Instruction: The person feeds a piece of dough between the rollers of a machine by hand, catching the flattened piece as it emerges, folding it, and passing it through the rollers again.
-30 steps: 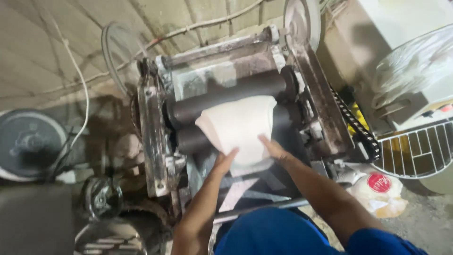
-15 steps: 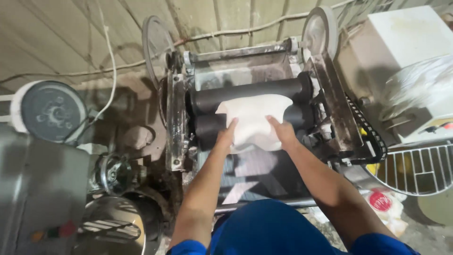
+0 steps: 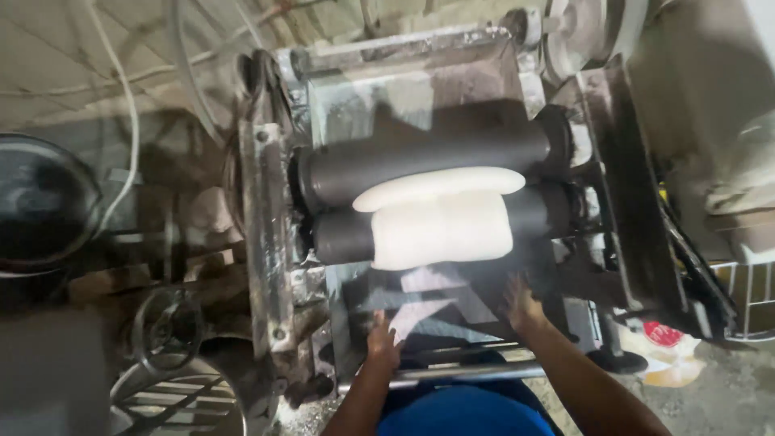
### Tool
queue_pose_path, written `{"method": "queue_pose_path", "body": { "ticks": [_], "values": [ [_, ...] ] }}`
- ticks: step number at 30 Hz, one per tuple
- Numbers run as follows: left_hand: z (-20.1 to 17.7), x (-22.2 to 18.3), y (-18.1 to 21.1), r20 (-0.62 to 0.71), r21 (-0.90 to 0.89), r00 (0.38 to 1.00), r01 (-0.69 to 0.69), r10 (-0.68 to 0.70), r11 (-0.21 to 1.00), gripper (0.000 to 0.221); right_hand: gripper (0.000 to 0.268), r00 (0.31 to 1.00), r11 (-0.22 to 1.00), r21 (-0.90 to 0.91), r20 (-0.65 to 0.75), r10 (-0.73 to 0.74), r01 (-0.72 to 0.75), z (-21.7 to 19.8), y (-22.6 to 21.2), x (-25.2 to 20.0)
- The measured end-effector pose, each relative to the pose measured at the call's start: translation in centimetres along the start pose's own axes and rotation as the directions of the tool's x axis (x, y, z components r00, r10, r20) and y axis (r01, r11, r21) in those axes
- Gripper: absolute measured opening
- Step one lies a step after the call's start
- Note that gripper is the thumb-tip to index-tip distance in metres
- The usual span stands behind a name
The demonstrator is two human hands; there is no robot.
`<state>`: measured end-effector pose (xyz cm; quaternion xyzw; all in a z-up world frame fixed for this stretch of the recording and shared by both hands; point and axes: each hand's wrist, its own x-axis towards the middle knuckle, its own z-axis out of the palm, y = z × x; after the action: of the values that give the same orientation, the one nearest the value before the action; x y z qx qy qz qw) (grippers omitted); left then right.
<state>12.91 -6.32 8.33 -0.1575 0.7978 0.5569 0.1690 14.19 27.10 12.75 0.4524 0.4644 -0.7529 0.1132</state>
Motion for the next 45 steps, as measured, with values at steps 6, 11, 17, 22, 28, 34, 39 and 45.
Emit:
{"method": "queue_pose_path", "body": {
  "ticks": [6,11,17,22,28,34,39,45],
  "values": [
    [5.3,11.9,0.5,0.026,-0.179,0.988,-0.148,0.155,0.973,0.054,0.053,0.999,0.986,-0.163,0.049,-0.015,0.022,5.5,1.4,11.7],
    [7.5,15.9,1.8,0.105,-0.350,0.975,-0.147,0.194,0.925,0.054,0.055,0.997,0.951,-0.310,0.073,0.028,-0.004,10.8,3.1,14.5],
    [9.6,16.6,3.8,0.287,-0.454,0.935,-0.058,0.207,0.889,0.055,0.057,0.992,0.890,-0.457,0.116,0.045,0.013,14.3,2.0,13.9],
    [10.5,15.7,3.5,0.438,-0.443,0.886,0.067,0.151,0.894,0.055,0.059,0.988,0.839,-0.544,0.131,0.086,0.000,15.5,1.8,12.2],
    [11.8,15.0,2.6,0.441,-0.468,0.887,0.098,0.135,0.878,0.056,0.062,0.984,0.805,-0.593,0.122,0.127,-0.030,14.9,2.7,12.4],
    [12.9,17.0,5.1,0.330,-0.554,0.916,-0.007,0.228,0.833,0.056,0.065,0.992,0.788,-0.615,0.100,0.074,0.003,14.8,3.0,14.7],
    [11.1,18.8,3.8,0.323,-0.547,0.922,-0.001,0.212,0.837,0.057,0.068,0.995,0.796,-0.603,0.097,0.009,0.052,14.6,3.5,16.0],
    [7.7,16.4,0.7,0.522,-0.372,0.850,0.153,0.070,0.916,0.058,0.070,0.946,0.861,-0.470,0.322,-0.036,0.193,11.1,4.5,11.1]
  ]
}}
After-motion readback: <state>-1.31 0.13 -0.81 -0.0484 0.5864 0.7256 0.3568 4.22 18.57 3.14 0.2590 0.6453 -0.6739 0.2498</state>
